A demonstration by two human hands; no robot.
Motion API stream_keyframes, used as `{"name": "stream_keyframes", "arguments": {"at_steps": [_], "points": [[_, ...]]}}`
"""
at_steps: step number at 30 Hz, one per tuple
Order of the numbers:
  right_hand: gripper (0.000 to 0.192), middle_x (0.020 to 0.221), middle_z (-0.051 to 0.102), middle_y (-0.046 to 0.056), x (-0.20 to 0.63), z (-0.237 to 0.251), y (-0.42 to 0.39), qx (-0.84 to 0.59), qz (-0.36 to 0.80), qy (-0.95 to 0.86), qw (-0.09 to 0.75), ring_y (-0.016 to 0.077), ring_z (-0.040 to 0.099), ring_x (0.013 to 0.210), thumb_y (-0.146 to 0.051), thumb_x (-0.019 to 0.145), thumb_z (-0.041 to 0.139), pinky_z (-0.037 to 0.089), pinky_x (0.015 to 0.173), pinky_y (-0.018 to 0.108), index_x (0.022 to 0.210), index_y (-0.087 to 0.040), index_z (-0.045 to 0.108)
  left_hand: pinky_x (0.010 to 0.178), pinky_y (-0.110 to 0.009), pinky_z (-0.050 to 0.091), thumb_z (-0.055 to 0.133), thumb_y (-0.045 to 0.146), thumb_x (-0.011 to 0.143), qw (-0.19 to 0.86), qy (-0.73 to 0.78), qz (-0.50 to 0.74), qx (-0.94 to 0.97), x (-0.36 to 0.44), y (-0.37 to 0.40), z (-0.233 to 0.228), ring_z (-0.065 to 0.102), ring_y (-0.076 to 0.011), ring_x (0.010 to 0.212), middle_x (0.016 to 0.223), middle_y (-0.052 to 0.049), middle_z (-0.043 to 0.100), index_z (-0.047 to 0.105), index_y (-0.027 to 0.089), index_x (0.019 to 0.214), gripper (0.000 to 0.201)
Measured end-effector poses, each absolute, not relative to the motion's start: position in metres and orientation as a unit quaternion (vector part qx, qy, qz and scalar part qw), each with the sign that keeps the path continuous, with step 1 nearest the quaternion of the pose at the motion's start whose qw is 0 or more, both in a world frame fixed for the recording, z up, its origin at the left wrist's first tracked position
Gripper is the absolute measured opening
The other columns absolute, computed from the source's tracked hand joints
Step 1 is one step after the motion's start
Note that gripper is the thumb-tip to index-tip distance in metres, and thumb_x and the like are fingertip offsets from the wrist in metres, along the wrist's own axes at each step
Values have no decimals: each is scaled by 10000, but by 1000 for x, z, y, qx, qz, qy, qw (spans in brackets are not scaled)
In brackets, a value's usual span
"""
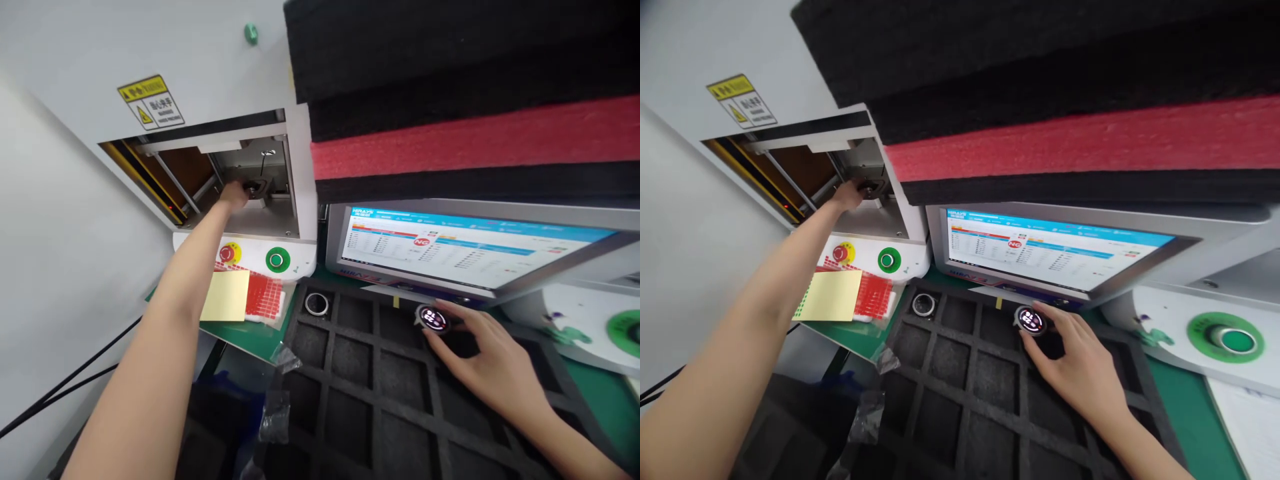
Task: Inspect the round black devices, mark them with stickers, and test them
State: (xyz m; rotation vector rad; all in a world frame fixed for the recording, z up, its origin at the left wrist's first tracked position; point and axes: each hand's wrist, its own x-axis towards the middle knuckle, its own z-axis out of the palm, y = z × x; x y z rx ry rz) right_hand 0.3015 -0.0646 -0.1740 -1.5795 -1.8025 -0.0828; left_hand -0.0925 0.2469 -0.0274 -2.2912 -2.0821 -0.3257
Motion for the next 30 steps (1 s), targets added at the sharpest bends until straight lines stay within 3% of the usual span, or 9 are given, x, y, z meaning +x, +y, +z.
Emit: {"name": "stream_keyframes", "arguments": {"at_steps": [5,8,10,12,15,18,20,24,30], "points": [[317,1003,722,66,301,-172,-66,-630,-17,-689,358,268,725,698,-454,915,570,636,618,425,1189,-296,572,1085,-498,439,664,335,955,-1,-677,-63,-733,-101,270,-22,601,-287,1236,1306,-131,663,632,140,1278,378],[368,993,736,69,302,-173,-66,-645,-22,-675,358,273,723,682,-484,892,571,622,607,427,1201,-286,571,1193,-512,276,646,223,945,31,-671,-64,-738,-101,267,-21,444,-341,1409,1435,-156,585,563,146,1398,467],[410,1004,746,78,302,-174,-67,-652,-24,-669,355,283,728,700,-503,879,572,617,635,432,1220,-276,570,1252,-507,112,579,171,973,60,-664,-72,-742,-98,260,-21,300,-325,1496,1546,-128,467,489,159,1466,501],[456,1008,753,91,302,-175,-67,-655,-24,-665,359,287,732,722,-518,871,574,610,667,429,1243,-256,565,1264,-486,36,529,152,1001,84,-659,-120,-738,-96,249,-21,254,-283,1501,1569,-96,405,439,147,1476,484],[512,1013,757,109,301,-176,-67,-659,-17,-657,367,283,731,734,-538,860,562,591,682,419,1260,-218,562,1245,-440,159,511,138,1010,104,-654,-212,-719,-100,215,-24,325,-237,1436,1503,-103,418,390,111,1439,447],[493,983,756,100,301,-177,-66,-670,-4,-650,359,278,734,739,-570,846,534,578,678,410,1185,-217,597,1182,-392,317,520,158,993,96,-616,-224,-749,-116,151,-39,411,-229,1377,1449,-137,464,397,150,1394,419],[506,954,752,87,301,-178,-65,-678,-2,-642,358,285,734,729,-630,825,502,574,665,418,1110,-229,620,1155,-479,364,505,245,996,29,-526,-221,-821,-131,100,-57,468,-288,1327,1405,-183,502,417,158,1354,378],[579,955,746,79,303,-180,-63,-683,10,-635,362,302,731,722,-711,760,470,581,661,444,1037,-230,635,1022,-524,495,555,269,947,-22,-501,-158,-851,-150,24,-96,609,-308,1136,1225,-153,637,507,189,1213,281],[584,975,741,101,302,-177,-63,-680,44,-637,359,324,729,779,-672,728,497,599,702,471,1049,-205,640,975,-561,537,572,219,894,-53,-523,-158,-836,-151,7,-121,645,-329,1095,1159,-159,668,548,187,1121,230]]}}
